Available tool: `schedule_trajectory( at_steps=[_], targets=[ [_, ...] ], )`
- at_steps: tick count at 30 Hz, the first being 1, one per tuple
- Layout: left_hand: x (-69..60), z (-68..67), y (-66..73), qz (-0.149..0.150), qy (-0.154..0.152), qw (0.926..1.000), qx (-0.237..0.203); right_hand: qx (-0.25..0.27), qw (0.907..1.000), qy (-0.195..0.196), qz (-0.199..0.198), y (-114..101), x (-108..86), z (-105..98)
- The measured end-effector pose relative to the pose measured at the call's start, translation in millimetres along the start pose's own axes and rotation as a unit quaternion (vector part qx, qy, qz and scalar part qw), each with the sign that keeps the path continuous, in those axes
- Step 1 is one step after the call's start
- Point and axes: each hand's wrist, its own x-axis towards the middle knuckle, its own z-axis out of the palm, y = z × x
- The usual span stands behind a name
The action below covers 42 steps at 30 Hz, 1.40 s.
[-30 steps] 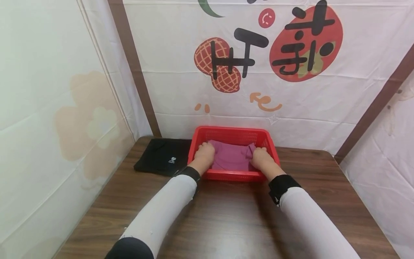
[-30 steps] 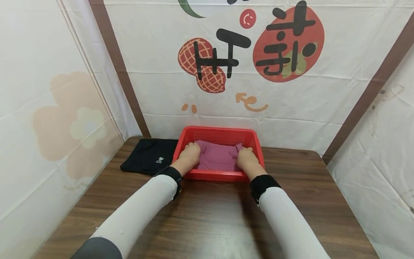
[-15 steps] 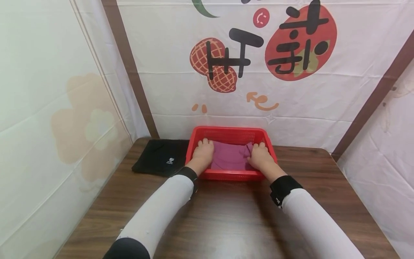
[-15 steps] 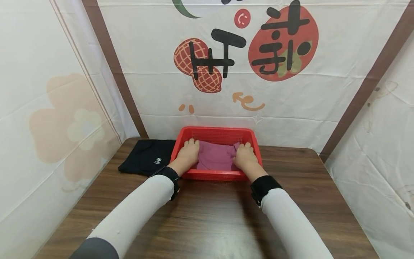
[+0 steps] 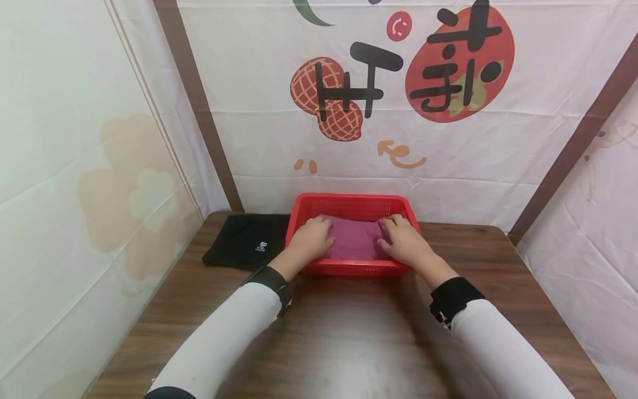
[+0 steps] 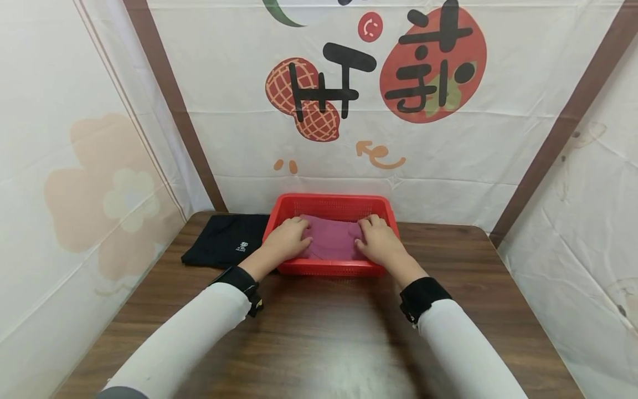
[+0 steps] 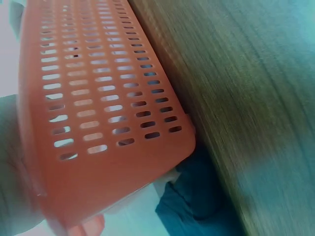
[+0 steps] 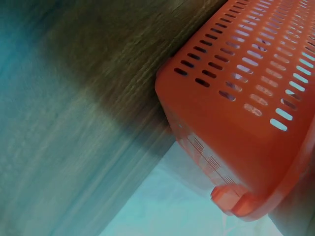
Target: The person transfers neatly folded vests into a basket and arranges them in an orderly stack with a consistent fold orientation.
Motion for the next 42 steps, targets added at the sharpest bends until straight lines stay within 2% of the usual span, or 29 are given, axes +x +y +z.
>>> schedule_trajectory(
  at_steps=[4, 12, 20, 27, 33, 38, 42],
  targets=[
    [-11.0, -6.7, 0.1, 0.025, 0.017, 0.9995, 0.011, 0.027, 0.9993, 0.020, -0.014, 1, -7.1, -1],
    [-38.6, -12.2, 3.7, 0.044, 0.032, 0.9983, 0.022, 0.038, 0.9978, 0.051, -0.021, 0, -22.7, 5],
    [-61.5, -19.5, 7.2, 0.056, 0.065, 0.9961, 0.018, 0.037, 0.9959, 0.079, -0.025, -10, -40.4, 1],
    [-82.0, -18.3, 8.7, 0.071, 0.087, 0.9936, 0.015, 0.036, 0.9924, 0.105, -0.053, -29, -55.8, 3],
    [-103.0, -21.8, 8.3, 0.090, 0.118, 0.9888, 0.020, 0.023, 0.9866, 0.133, -0.092, -54, -65.9, 6],
    [-124.2, -25.3, 6.7, 0.085, 0.123, 0.9888, 0.011, 0.015, 0.9817, 0.147, -0.120, -77, -75.8, 11],
    [-140.5, -27.0, 3.5, 0.086, 0.133, 0.9873, 0.009, 0.005, 0.9739, 0.166, -0.154, -93, -81.8, 14]
  ],
)
